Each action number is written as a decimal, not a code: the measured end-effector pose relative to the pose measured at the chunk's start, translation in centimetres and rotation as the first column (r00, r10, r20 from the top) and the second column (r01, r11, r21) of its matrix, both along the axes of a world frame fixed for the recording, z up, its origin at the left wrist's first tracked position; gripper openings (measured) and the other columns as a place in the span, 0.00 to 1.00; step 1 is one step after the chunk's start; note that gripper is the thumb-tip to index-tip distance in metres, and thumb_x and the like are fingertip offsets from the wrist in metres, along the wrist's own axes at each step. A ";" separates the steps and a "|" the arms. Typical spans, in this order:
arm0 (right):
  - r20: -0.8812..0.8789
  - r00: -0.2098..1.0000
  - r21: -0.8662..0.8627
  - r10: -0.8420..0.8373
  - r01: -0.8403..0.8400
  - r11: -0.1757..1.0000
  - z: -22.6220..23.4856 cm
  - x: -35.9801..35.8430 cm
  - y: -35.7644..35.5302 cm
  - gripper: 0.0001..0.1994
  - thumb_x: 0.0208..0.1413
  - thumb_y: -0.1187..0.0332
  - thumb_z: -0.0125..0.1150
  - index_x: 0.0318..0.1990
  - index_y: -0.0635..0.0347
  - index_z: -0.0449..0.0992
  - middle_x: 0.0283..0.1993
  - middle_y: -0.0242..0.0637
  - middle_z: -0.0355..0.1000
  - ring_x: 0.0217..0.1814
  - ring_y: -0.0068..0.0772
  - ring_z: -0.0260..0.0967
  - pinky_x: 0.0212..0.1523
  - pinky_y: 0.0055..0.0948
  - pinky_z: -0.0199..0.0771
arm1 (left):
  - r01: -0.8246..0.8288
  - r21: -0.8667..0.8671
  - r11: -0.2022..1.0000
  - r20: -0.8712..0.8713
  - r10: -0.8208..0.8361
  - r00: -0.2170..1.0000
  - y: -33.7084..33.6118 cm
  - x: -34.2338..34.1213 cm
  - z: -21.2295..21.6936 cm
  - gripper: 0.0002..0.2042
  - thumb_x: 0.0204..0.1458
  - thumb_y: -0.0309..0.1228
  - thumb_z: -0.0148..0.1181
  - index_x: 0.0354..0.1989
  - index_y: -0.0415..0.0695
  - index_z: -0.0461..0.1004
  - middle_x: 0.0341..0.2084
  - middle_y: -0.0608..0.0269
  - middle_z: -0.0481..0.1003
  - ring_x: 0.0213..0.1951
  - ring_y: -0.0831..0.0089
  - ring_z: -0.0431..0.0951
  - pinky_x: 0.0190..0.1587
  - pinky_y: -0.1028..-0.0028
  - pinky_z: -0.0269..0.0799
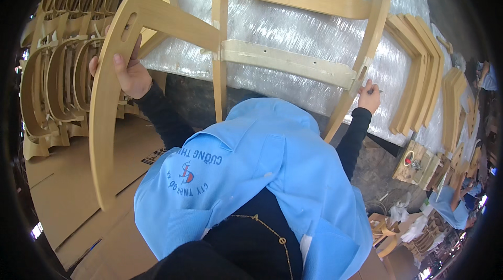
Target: The person assembles wooden chair frames by hand. They pick up curved wooden pieces, align them with the frame, and use a small tool to mark or adjust joints. The person repeats this process for multiple chair frames on a bubble-wrapped table.
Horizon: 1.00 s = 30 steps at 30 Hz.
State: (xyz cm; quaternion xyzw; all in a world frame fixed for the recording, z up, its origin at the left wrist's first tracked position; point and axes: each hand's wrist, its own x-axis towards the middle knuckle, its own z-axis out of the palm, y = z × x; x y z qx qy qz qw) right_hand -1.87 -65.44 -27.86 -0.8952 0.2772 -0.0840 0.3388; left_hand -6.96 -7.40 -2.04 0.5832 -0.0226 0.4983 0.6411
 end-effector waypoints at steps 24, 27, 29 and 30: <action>-0.039 0.999 0.009 0.012 -0.011 1.000 -0.3 0.1 -0.9 0.24 0.68 0.46 0.52 0.36 0.61 0.78 0.27 0.41 0.81 0.29 0.33 0.83 0.35 0.31 0.78 | 0.085 0.006 0.996 -0.038 -0.085 0.996 1.9 1.4 -5.0 0.24 0.56 0.19 0.61 0.53 0.55 0.57 0.66 0.34 0.62 0.68 0.46 0.64 0.59 0.51 0.79; -0.094 0.995 -0.129 -0.015 0.003 0.992 7.8 -0.3 4.8 0.27 0.70 0.43 0.47 0.42 0.61 0.79 0.26 0.42 0.80 0.30 0.33 0.83 0.36 0.31 0.78 | -0.015 0.308 0.951 -0.117 0.053 0.992 2.0 0.1 -5.5 0.24 0.56 0.18 0.62 0.53 0.52 0.57 0.67 0.35 0.62 0.70 0.48 0.62 0.70 0.55 0.64; 0.004 0.999 0.002 0.049 -0.049 0.999 12.4 -0.5 7.7 0.28 0.71 0.43 0.43 0.46 0.60 0.80 0.25 0.41 0.79 0.29 0.30 0.81 0.37 0.30 0.76 | 0.025 0.330 0.944 -0.126 0.018 0.992 0.9 0.0 -5.0 0.24 0.56 0.17 0.61 0.53 0.51 0.57 0.68 0.35 0.62 0.71 0.50 0.61 0.72 0.59 0.57; 0.051 0.995 0.066 0.085 -0.088 0.994 14.7 -0.7 9.1 0.28 0.72 0.43 0.41 0.47 0.60 0.80 0.24 0.40 0.78 0.28 0.29 0.80 0.37 0.29 0.76 | 0.038 0.341 0.939 -0.135 0.008 0.991 0.3 -0.3 -4.9 0.24 0.56 0.16 0.61 0.54 0.51 0.57 0.68 0.36 0.62 0.71 0.51 0.61 0.74 0.60 0.54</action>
